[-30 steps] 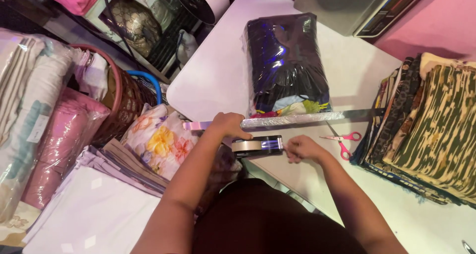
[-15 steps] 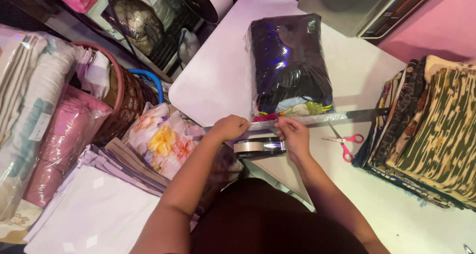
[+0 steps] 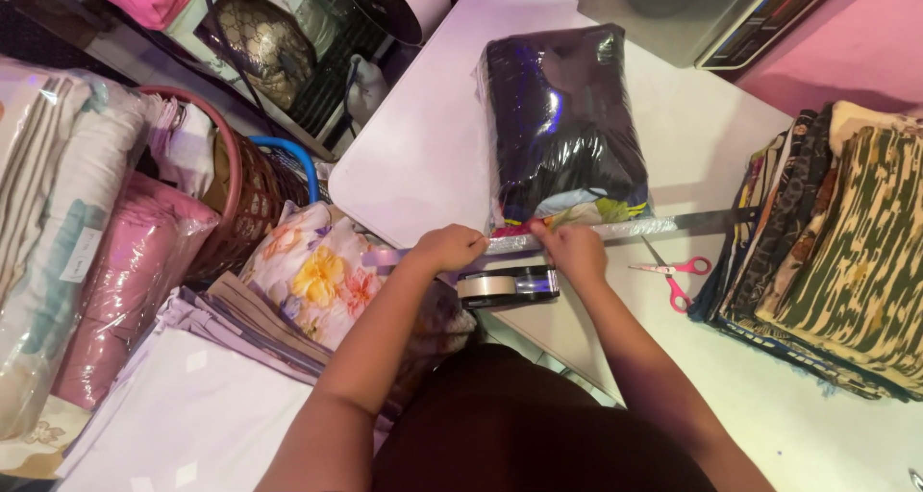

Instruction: Packing folded laundry into plastic bags and sealing them with tape.

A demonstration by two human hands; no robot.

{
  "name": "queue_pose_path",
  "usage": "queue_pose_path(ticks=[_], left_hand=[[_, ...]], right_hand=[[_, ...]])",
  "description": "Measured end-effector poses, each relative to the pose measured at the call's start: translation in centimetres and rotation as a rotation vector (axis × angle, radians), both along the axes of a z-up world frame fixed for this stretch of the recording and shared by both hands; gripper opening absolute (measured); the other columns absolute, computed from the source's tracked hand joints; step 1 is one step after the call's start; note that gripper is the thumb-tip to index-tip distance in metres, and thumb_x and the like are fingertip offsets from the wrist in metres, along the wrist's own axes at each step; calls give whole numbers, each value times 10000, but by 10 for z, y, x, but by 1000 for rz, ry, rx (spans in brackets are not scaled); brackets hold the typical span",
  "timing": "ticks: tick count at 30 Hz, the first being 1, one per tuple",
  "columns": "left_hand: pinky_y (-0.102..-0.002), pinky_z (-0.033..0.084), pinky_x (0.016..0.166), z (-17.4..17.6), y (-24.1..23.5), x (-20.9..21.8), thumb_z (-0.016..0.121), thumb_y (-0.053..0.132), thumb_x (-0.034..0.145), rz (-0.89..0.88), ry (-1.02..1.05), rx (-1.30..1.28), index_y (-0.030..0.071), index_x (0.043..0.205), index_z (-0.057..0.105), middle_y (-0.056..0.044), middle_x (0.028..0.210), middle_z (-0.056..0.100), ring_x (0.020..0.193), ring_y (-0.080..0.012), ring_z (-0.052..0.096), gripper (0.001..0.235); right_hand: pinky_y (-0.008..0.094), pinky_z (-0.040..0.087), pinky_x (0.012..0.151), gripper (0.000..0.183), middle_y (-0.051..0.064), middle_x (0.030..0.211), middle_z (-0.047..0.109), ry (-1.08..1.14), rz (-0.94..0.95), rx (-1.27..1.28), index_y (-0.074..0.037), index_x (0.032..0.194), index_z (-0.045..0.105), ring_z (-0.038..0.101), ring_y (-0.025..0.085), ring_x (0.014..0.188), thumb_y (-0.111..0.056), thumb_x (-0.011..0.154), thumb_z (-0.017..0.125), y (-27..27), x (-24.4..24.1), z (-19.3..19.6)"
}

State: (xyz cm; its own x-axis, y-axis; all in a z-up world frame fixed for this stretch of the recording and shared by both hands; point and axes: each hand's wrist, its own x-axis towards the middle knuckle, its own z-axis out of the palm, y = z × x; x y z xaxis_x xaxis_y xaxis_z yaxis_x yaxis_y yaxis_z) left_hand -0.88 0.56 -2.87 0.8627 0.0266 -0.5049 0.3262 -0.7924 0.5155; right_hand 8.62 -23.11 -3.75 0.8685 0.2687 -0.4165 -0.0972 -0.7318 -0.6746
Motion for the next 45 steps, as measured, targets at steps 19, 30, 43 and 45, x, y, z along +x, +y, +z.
queue_pose_path(ticks=[19, 30, 43, 45], left_hand=[[-457, 546, 846, 27, 1, 3, 564, 634, 847, -50, 0, 48, 234, 1050, 768, -75, 1007, 762, 975, -329, 704, 493], [-424, 559, 829, 25, 6, 16, 731, 736, 636, -137, 5, 72, 229, 1016, 785, -52, 966, 780, 947, -292, 729, 636], [-416, 555, 811, 25, 7, 14, 744, 709, 636, -150, -5, 68, 228, 1015, 780, -57, 972, 776, 936, -290, 729, 614], [-420, 555, 814, 26, 4, 12, 742, 705, 653, -151, 15, 71, 215, 1017, 777, -65, 959, 778, 929, -297, 729, 611]], right_hand=[[340, 491, 672, 307, 62, 759, 658, -126, 253, 307, -96, 1017, 771, 597, 169, 720, -384, 947, 693, -49, -6, -7], [292, 577, 643, 261, 92, 817, 739, 586, 351, 459, -17, 934, 713, 727, 190, 739, -272, 968, 674, -98, 2, 2], [262, 457, 493, 323, 75, 865, 726, 597, 8, 469, -37, 985, 682, 698, 168, 632, -337, 1030, 572, -125, -7, -36], [245, 483, 520, 294, 69, 945, 748, 340, -225, 749, -56, 1010, 676, 686, 126, 669, -329, 1043, 572, -121, 0, -34]])
